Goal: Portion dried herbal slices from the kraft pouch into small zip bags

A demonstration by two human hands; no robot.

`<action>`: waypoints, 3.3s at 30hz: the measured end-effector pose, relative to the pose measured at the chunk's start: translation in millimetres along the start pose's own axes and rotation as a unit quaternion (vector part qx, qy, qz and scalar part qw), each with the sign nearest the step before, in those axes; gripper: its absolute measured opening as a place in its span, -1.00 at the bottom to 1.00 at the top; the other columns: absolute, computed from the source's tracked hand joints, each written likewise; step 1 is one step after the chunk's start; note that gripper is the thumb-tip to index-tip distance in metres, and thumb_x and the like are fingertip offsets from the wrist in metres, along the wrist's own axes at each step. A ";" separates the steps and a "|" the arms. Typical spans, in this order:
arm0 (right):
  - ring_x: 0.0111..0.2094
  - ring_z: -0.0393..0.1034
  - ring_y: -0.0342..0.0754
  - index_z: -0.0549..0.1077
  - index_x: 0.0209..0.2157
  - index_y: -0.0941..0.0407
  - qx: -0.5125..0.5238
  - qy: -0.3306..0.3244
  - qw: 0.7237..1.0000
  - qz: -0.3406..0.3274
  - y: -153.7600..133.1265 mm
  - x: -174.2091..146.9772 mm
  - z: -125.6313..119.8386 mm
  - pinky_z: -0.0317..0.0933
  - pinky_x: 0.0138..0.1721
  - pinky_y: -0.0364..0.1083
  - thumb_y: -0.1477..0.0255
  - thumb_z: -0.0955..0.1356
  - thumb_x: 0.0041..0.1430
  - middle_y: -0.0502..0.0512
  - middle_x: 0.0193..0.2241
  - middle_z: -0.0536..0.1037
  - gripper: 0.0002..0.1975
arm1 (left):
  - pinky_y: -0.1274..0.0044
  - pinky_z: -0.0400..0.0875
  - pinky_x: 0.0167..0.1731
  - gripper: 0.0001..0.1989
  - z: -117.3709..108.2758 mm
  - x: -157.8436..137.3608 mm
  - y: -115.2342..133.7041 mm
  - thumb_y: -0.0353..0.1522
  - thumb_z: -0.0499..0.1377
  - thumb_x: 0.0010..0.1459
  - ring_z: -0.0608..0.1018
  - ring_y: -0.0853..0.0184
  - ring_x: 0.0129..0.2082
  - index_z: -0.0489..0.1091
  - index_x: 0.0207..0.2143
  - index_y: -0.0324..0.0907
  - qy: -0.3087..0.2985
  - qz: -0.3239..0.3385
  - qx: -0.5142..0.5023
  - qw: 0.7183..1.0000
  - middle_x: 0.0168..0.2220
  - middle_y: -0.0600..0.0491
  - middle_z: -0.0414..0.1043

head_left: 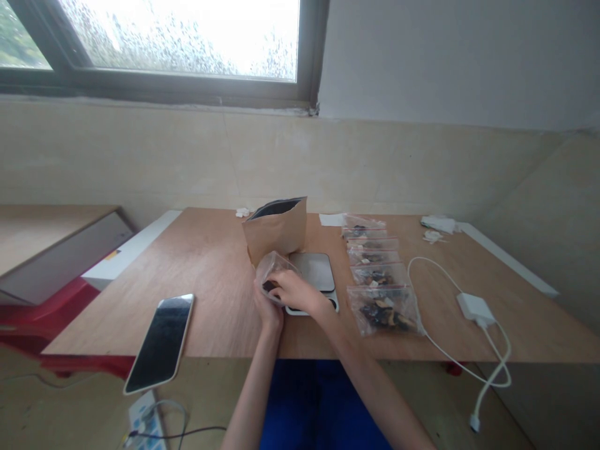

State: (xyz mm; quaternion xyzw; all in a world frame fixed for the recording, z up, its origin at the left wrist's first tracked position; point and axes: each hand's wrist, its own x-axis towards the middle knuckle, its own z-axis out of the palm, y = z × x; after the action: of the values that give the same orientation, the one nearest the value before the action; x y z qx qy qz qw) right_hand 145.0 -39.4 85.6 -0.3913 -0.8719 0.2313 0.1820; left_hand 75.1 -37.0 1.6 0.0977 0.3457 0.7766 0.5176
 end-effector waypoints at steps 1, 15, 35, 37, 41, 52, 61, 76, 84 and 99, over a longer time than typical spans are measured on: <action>-0.21 0.42 -0.01 0.46 -0.28 0.23 -0.006 0.006 1.000 0.003 -0.4 -0.5 0.9 0.21 -0.22 -0.15 0.65 0.26 0.06 0.23 -0.25 0.54 -0.80 | 0.55 0.38 -0.27 -0.75 1.1 -1.3 0.5 -0.29 0.03 0.09 0.52 0.34 -0.32 0.44 -0.38 -0.24 0.012 0.003 0.007 1.000 -0.37 0.02 0.49; -0.25 0.44 -0.08 0.50 -0.33 0.21 0.116 0.068 0.991 0.021 -3.0 -3.5 -5.3 0.24 -0.21 -0.17 0.70 0.27 0.02 0.14 -0.30 0.56 -0.77 | 0.61 0.36 -0.37 -0.73 -1.5 2.8 -2.8 -0.26 0.03 0.08 0.51 0.39 -0.38 0.43 -0.40 -0.25 -0.004 0.004 -0.021 1.000 -0.40 0.04 0.47; -0.16 0.42 -0.05 0.46 -0.26 0.17 0.481 0.404 0.778 0.022 7.7 6.9 -58.9 0.26 -0.07 -0.08 0.30 0.42 -0.09 0.13 -0.22 0.55 -0.67 | 0.61 0.31 -0.63 -0.58 3.9 -9.0 9.5 -0.16 0.05 0.05 0.44 0.44 -0.63 0.31 -0.09 -0.21 -0.030 -0.020 0.043 0.998 -0.38 -0.03 0.49; -0.14 0.41 -0.06 0.45 -0.24 0.16 0.454 0.437 0.777 -0.009 4.9 18.4 -75.0 0.24 -0.04 -0.08 0.29 0.40 -0.05 0.12 -0.20 0.54 -0.67 | 0.60 0.30 -0.66 -0.58 4.5 -10.1 10.3 -0.16 0.05 0.06 0.42 0.46 -0.67 0.31 -0.10 -0.21 -0.024 -0.023 0.044 0.998 -0.38 -0.03 0.49; -0.16 0.41 -0.06 0.43 -0.23 0.17 0.357 0.485 0.795 -0.070 1.2 45.1 -97.9 0.25 -0.05 -0.09 0.32 0.36 0.04 0.13 -0.20 0.53 -0.74 | 0.60 0.30 -0.66 -0.60 4.5 -11.4 10.9 -0.16 0.03 0.08 0.39 0.47 -0.69 0.32 -0.10 -0.19 -0.021 -0.036 0.036 0.998 -0.36 -0.04 0.50; -0.13 0.30 -0.01 0.39 -0.21 0.14 0.003 0.438 0.898 -0.041 18.2 77.6 -82.1 0.16 -0.03 -0.05 0.56 0.22 0.18 0.15 -0.23 0.48 -0.82 | 0.59 0.32 -0.61 -0.56 1.7 -8.3 8.2 -0.18 0.07 0.04 0.41 0.46 -0.65 0.31 -0.06 -0.21 -0.022 -0.044 0.028 0.998 -0.36 -0.04 0.50; -0.03 0.27 -0.02 0.16 0.06 0.11 0.021 0.366 0.930 -0.033 14.4 63.8 -90.1 0.12 0.00 -0.06 0.51 0.20 0.22 0.18 -0.05 0.38 -0.64 | 0.57 0.33 -0.57 -0.59 1.3 -7.3 6.6 -0.13 0.08 0.01 0.49 0.38 -0.55 0.35 -0.14 -0.16 -0.031 -0.028 0.043 0.998 -0.36 -0.02 0.50; -0.13 0.34 -0.03 0.38 -0.09 0.14 -0.055 0.305 0.950 -0.042 5.7 53.8 -87.1 0.13 -0.04 -0.07 0.41 0.15 0.29 0.15 -0.22 0.52 -0.74 | 0.58 0.29 -0.61 -0.57 0.5 -5.7 5.3 -0.16 0.08 0.01 0.41 0.46 -0.68 0.33 -0.10 -0.19 -0.029 -0.032 0.040 0.998 -0.38 -0.02 0.51; -0.04 0.26 -0.04 0.42 -0.28 0.14 -0.055 0.328 0.938 -0.097 0.6 45.7 -85.5 0.07 0.04 -0.06 0.44 0.16 0.27 0.17 -0.17 0.46 -0.78 | 0.59 0.28 -0.64 -0.54 0.9 -7.4 6.3 -0.14 0.09 0.00 0.39 0.48 -0.69 0.34 -0.09 -0.22 -0.031 -0.032 0.033 0.998 -0.36 -0.06 0.51; -0.38 0.42 -0.10 0.51 -0.36 0.18 0.064 -0.063 0.996 0.011 -11.4 -2.3 -40.9 0.23 -0.35 -0.19 0.68 0.21 0.00 0.08 -0.40 0.57 -0.71 | 0.51 0.39 -0.31 -0.68 -1.7 -3.2 1.9 -0.20 0.02 0.09 0.52 0.28 -0.30 0.45 -0.30 -0.22 -0.047 -0.001 0.013 0.999 -0.35 0.02 0.49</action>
State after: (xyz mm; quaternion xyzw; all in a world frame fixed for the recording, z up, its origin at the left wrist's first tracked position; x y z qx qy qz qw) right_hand 160.0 -37.2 125.3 -0.3729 -0.8609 0.3125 0.1487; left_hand 74.3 -41.0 2.2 0.1402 0.3315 0.7661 0.5325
